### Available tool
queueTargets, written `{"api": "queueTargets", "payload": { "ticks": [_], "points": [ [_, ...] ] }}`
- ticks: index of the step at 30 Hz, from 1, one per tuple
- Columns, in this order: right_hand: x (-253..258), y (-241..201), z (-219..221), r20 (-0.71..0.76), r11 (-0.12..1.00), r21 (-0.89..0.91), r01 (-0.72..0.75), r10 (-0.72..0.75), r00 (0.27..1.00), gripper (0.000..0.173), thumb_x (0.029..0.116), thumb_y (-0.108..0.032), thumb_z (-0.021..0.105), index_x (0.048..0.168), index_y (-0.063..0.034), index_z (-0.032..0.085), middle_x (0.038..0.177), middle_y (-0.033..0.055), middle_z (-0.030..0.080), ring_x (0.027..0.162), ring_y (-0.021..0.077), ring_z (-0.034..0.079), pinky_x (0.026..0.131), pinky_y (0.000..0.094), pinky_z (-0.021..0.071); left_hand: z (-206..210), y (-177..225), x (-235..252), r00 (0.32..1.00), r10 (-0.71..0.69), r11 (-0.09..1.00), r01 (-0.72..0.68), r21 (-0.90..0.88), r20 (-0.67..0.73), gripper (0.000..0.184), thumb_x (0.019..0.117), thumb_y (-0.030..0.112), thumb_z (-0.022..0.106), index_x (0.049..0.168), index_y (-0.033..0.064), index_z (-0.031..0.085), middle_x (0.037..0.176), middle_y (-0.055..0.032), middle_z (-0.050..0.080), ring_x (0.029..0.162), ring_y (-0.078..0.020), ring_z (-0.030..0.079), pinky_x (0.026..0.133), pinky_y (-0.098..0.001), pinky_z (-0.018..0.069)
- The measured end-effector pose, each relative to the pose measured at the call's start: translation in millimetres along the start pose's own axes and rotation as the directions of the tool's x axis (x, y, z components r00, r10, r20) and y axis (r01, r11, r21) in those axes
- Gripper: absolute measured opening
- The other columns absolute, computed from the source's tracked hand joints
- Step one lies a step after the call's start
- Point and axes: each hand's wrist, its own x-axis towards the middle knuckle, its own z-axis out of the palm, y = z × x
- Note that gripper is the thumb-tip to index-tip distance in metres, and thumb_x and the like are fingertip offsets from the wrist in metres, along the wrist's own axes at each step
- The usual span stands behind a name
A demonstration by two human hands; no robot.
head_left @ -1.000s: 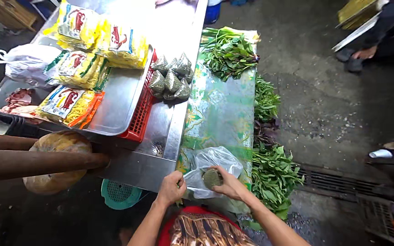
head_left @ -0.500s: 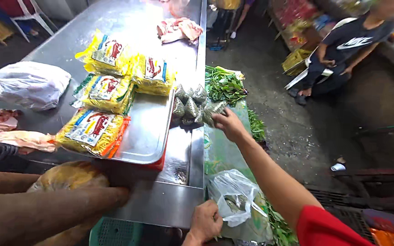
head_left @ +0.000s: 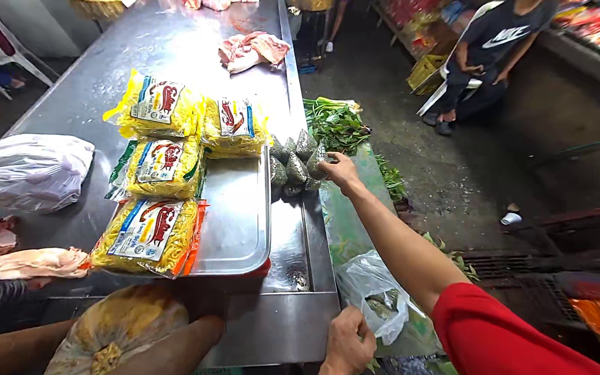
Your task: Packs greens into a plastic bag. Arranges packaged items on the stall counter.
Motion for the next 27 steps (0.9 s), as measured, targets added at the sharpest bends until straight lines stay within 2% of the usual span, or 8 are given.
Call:
{"api": "queueTargets", "payload": {
  "ticks": [2, 4, 6, 9, 12, 16, 20, 27],
  "points": [
    [-2, 4, 2, -0.012, 1.000, 0.014, 0.011, -0.011, 1.000, 0.056, 0.0878, -0.026, 0.077, 0.139, -0.0098, 0.060, 0.124, 0.0186, 0.068, 0.108, 0.0340, 0.068, 0.091, 0.0575, 0.0555, -8, 3, 1, 0.996, -0.091, 0.995, 0.091, -0.031, 0.016, 0.027, 0.0847, 0.019, 0.074, 0.107, 0.0037, 0.072, 0.113, -0.0166, 0.067, 0.078, -0.0183, 0.067, 0.068, -0.0347, 0.0593],
    [-9, 4, -4, -0.005, 0.999, 0.027, 0.038, -0.038, 0.999, 0.056, 0.0885, -0.029, 0.075, 0.139, -0.0111, 0.060, 0.121, 0.0186, 0.069, 0.103, 0.0347, 0.069, 0.086, 0.0582, 0.0554, -24, 7, 16, 0.987, -0.143, 0.990, 0.144, 0.003, -0.072, 0.040, 0.0863, 0.030, 0.077, 0.120, 0.0093, 0.072, 0.136, -0.0170, 0.058, 0.074, -0.0134, 0.067, 0.062, -0.0310, 0.0594],
    [-13, 7, -16, 0.025, 0.997, 0.025, 0.070, -0.070, 0.997, 0.056, 0.0906, -0.031, 0.075, 0.141, -0.0109, 0.058, 0.121, 0.0185, 0.069, 0.101, 0.0338, 0.070, 0.086, 0.0572, 0.0564, -49, 14, 51, 0.963, -0.118, 0.984, 0.146, 0.103, -0.240, 0.033, 0.0913, 0.032, 0.071, 0.113, 0.0083, 0.074, 0.135, -0.0173, 0.059, 0.071, -0.0116, 0.066, 0.062, -0.0294, 0.0593],
    [-14, 9, -30, 0.066, 0.997, 0.026, 0.078, -0.079, 0.995, 0.056, 0.0920, -0.030, 0.074, 0.141, -0.0103, 0.057, 0.123, 0.0167, 0.069, 0.104, 0.0313, 0.069, 0.088, 0.0553, 0.0552, -99, 42, 150, 0.933, -0.041, 0.936, 0.161, 0.314, -0.357, 0.025, 0.0939, 0.020, 0.063, 0.111, 0.0057, 0.076, 0.135, -0.0203, 0.061, 0.080, -0.0227, 0.070, 0.068, -0.0396, 0.0599],
    [-7, 20, -38, 0.081, 0.996, 0.051, 0.076, -0.080, 0.994, 0.057, 0.0913, -0.030, 0.075, 0.142, -0.0110, 0.057, 0.125, 0.0158, 0.069, 0.108, 0.0311, 0.068, 0.091, 0.0558, 0.0547, -126, 53, 252, 0.948, -0.070, 0.808, 0.236, 0.540, -0.310, 0.028, 0.0970, 0.018, 0.061, 0.120, 0.0119, 0.075, 0.152, -0.0169, 0.050, 0.098, -0.0338, 0.072, 0.080, -0.0508, 0.0601],
    [11, 49, -41, 0.102, 0.986, 0.165, 0.015, -0.033, 0.994, 0.054, 0.0925, -0.027, 0.075, 0.141, -0.0096, 0.057, 0.126, 0.0157, 0.068, 0.106, 0.0298, 0.069, 0.089, 0.0536, 0.0567, -142, 47, 338, 0.956, -0.240, 0.511, 0.273, 0.815, -0.170, 0.037, 0.1008, 0.035, 0.063, 0.136, 0.0266, 0.067, 0.163, -0.0161, 0.036, 0.093, -0.0409, 0.071, 0.078, -0.0594, 0.0586],
    [17, 73, -45, 0.177, 0.976, 0.215, -0.017, -0.022, 0.984, 0.055, 0.0913, -0.026, 0.076, 0.140, -0.0100, 0.058, 0.126, 0.0143, 0.069, 0.107, 0.0286, 0.070, 0.090, 0.0532, 0.0568, -150, 49, 351, 0.939, -0.342, 0.288, 0.130, 0.949, -0.024, 0.043, 0.1061, 0.028, 0.053, 0.148, 0.0369, 0.054, 0.165, -0.0160, 0.032, 0.090, -0.0414, 0.071, 0.075, -0.0577, 0.0590],
    [28, 55, -44, 0.251, 0.977, 0.194, 0.093, -0.141, 0.958, 0.059, 0.0918, -0.032, 0.076, 0.144, -0.0133, 0.056, 0.128, 0.0133, 0.068, 0.107, 0.0281, 0.070, 0.092, 0.0543, 0.0561, -143, 59, 341, 0.911, -0.374, 0.282, 0.292, 0.914, -0.175, 0.046, 0.1008, 0.015, 0.060, 0.145, 0.0282, 0.058, 0.158, -0.0244, 0.035, 0.091, -0.0414, 0.070, 0.078, -0.0556, 0.0600]
  ]
}}
